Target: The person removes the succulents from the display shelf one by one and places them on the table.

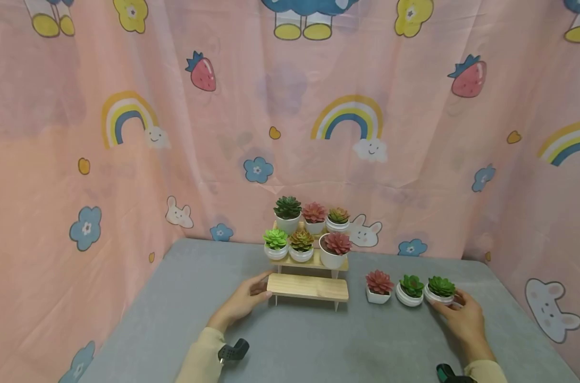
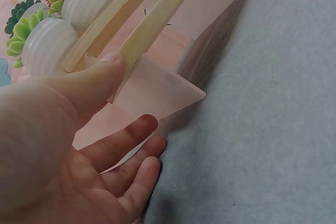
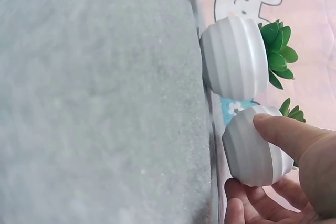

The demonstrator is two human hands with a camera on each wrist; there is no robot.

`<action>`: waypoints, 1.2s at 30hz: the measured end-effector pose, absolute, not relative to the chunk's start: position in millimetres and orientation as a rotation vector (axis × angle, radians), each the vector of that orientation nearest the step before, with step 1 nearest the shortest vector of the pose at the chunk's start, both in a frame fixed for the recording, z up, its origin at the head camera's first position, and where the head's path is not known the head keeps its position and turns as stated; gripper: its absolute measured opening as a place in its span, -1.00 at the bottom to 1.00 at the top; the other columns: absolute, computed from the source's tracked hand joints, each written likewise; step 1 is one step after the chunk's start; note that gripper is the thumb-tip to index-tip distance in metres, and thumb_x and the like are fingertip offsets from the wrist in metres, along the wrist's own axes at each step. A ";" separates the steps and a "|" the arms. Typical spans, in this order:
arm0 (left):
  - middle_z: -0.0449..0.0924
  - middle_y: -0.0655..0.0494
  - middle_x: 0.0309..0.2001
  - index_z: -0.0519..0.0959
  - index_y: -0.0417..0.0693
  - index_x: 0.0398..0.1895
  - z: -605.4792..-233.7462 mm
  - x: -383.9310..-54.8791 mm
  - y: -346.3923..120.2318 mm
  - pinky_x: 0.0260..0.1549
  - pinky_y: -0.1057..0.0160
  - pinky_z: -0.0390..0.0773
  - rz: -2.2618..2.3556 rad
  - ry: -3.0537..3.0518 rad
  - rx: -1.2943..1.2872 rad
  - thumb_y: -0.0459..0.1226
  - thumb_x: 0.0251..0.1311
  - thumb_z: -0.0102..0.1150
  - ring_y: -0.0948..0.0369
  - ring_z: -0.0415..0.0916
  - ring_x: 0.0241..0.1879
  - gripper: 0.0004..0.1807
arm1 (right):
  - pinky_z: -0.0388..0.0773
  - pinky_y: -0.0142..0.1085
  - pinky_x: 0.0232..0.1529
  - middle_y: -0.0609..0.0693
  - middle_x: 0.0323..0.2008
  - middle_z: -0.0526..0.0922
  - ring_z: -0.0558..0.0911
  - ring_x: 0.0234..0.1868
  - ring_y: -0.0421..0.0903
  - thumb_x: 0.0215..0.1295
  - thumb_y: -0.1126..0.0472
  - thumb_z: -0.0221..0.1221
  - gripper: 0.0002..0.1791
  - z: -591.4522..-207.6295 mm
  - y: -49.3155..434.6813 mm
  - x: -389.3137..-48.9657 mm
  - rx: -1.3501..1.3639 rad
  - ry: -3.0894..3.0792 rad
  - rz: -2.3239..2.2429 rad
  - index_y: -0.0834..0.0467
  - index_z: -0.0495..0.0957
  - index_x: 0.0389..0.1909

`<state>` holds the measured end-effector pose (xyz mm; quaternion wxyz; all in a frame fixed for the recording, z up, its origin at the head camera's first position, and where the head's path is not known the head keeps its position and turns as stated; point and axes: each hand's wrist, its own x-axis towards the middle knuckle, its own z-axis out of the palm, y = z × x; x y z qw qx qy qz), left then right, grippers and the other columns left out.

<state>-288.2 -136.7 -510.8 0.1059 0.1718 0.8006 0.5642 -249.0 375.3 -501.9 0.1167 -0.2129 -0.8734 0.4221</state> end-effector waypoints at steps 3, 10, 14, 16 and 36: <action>0.45 -0.28 0.35 0.22 -0.07 0.56 -510.3 -289.0 -136.2 0.28 -0.18 0.50 1.656 2.366 0.513 -0.17 0.46 0.13 -0.23 0.41 0.36 -0.34 | 0.29 -0.64 -0.39 0.58 0.31 0.30 0.48 0.22 0.44 0.31 0.21 0.30 -0.12 -502.8 374.4 -249.8 -0.629 -2.548 1.247 0.53 0.09 0.46; 0.46 -0.33 0.33 0.23 -0.10 0.55 -509.2 -287.3 -137.0 0.31 -0.19 0.46 1.659 2.370 0.518 -0.19 0.46 0.13 -0.24 0.41 0.36 -0.35 | 0.56 0.08 0.14 0.59 0.30 0.30 0.46 0.23 0.47 0.27 0.28 0.30 -0.16 -507.8 371.5 -251.1 -0.614 -2.548 1.232 0.54 0.12 0.43; 0.45 -0.34 0.34 0.24 -0.12 0.54 -509.0 -287.2 -137.1 0.33 -0.20 0.44 1.651 2.380 0.526 -0.19 0.45 0.14 -0.24 0.41 0.35 -0.35 | 0.43 0.24 0.27 0.62 0.32 0.26 0.43 0.25 0.50 0.27 0.27 0.29 -0.14 -508.4 372.9 -250.0 -0.618 -2.566 1.249 0.55 0.08 0.45; 0.44 -0.33 0.35 0.23 -0.12 0.54 -509.0 -287.4 -137.1 0.33 -0.21 0.43 1.646 2.380 0.527 -0.18 0.46 0.14 -0.24 0.40 0.36 -0.34 | 0.43 0.25 0.26 0.63 0.31 0.26 0.43 0.24 0.51 0.27 0.25 0.28 -0.13 -507.6 374.7 -249.2 -0.610 -2.588 1.231 0.56 0.08 0.44; 0.50 -0.31 0.29 0.21 -0.09 0.56 -510.1 -289.7 -137.0 0.31 -0.20 0.45 1.636 2.382 0.551 -0.22 0.47 0.11 -0.18 0.46 0.31 -0.35 | 0.38 0.28 0.25 0.63 0.27 0.26 0.41 0.23 0.46 0.33 0.02 0.27 0.01 -496.1 381.6 -246.1 -0.605 -2.725 1.198 0.55 -0.05 0.48</action>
